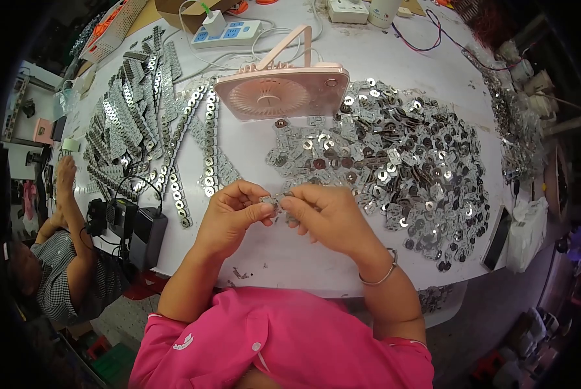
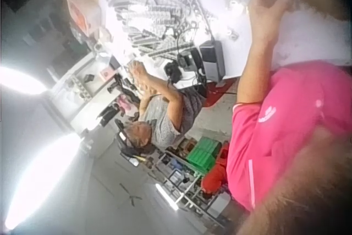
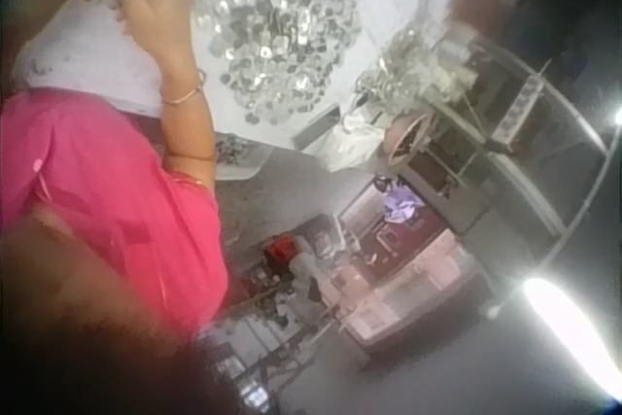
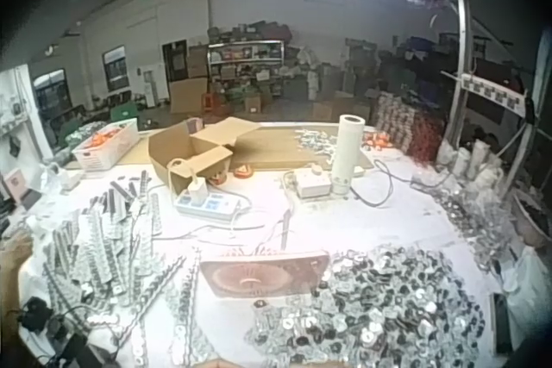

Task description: The person assembles small metal circles onto a metal strip by hand.

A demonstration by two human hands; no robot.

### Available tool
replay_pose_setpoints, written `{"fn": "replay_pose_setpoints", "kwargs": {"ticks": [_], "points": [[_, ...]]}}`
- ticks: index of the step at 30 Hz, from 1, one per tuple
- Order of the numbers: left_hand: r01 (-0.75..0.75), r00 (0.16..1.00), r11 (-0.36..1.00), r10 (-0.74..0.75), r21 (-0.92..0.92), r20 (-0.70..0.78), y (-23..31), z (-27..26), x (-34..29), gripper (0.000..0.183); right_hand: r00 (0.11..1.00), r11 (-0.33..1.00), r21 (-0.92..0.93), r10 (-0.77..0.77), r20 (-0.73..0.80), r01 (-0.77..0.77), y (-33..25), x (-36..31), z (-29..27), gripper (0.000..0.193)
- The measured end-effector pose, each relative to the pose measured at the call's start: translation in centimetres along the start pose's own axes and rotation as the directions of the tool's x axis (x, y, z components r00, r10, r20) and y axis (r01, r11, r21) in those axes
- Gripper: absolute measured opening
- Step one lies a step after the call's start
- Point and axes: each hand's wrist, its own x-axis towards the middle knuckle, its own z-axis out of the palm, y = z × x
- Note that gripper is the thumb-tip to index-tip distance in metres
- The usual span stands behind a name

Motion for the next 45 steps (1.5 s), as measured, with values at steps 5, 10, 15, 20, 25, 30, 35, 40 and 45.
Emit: {"fn": "replay_pose_setpoints", "kwargs": {"ticks": [5, 10, 15, 20, 25, 30, 35, 40, 45], "points": [[0.131, 0.981, 0.963, -0.090, -0.237, 0.174, -0.3, -1.3, -0.2, 0.016, 0.995, 0.986, 0.157, 0.043, 0.095, -0.057, 0.0, -0.2, 0.6, 0.021], [0.102, 0.978, 0.957, -0.046, -0.273, 0.204, 0.2, -0.6, -0.3, 0.017, 0.965, 0.850, 0.487, 0.087, 0.246, -0.201, 0.8, -0.1, 0.1, 0.021], [-0.129, 0.986, 0.986, 0.139, -0.102, 0.092, -0.2, 1.1, 0.0, 0.015, 0.998, 0.899, 0.436, 0.055, -0.034, -0.035, 0.5, -0.3, 0.9, 0.020], [-0.574, 0.761, 0.552, 0.633, 0.604, 0.145, -0.4, 1.0, 0.3, 0.017, 0.972, 0.983, 0.081, -0.150, -0.181, 0.166, 1.0, -0.1, 1.8, 0.021], [-0.601, 0.705, 0.507, 0.700, 0.618, 0.111, -0.6, 1.5, 0.3, 0.021, 0.991, 0.979, 0.189, -0.055, -0.119, 0.077, 1.1, -0.2, 1.4, 0.020], [-0.602, 0.711, 0.540, 0.697, 0.589, 0.088, -0.7, 1.7, 0.7, 0.022, 0.993, 0.943, 0.331, 0.016, -0.113, 0.022, 0.7, -0.2, 1.7, 0.019], [-0.526, 0.798, 0.597, 0.593, 0.606, 0.108, -1.2, 1.6, 0.8, 0.017, 0.985, 0.972, 0.234, 0.020, -0.171, 0.021, 1.0, 0.2, 1.2, 0.018], [-0.286, 0.952, 0.915, 0.306, 0.285, -0.025, -1.3, 1.3, 0.9, 0.017, 0.846, 0.820, -0.530, -0.428, -0.317, 0.217, 1.0, 0.8, -0.4, 0.017], [-0.156, 0.987, 0.974, 0.159, 0.166, -0.008, -0.6, 0.7, 0.9, 0.019, 0.971, 0.970, -0.155, -0.205, -0.124, 0.185, 0.6, 0.2, -0.7, 0.017]]}}
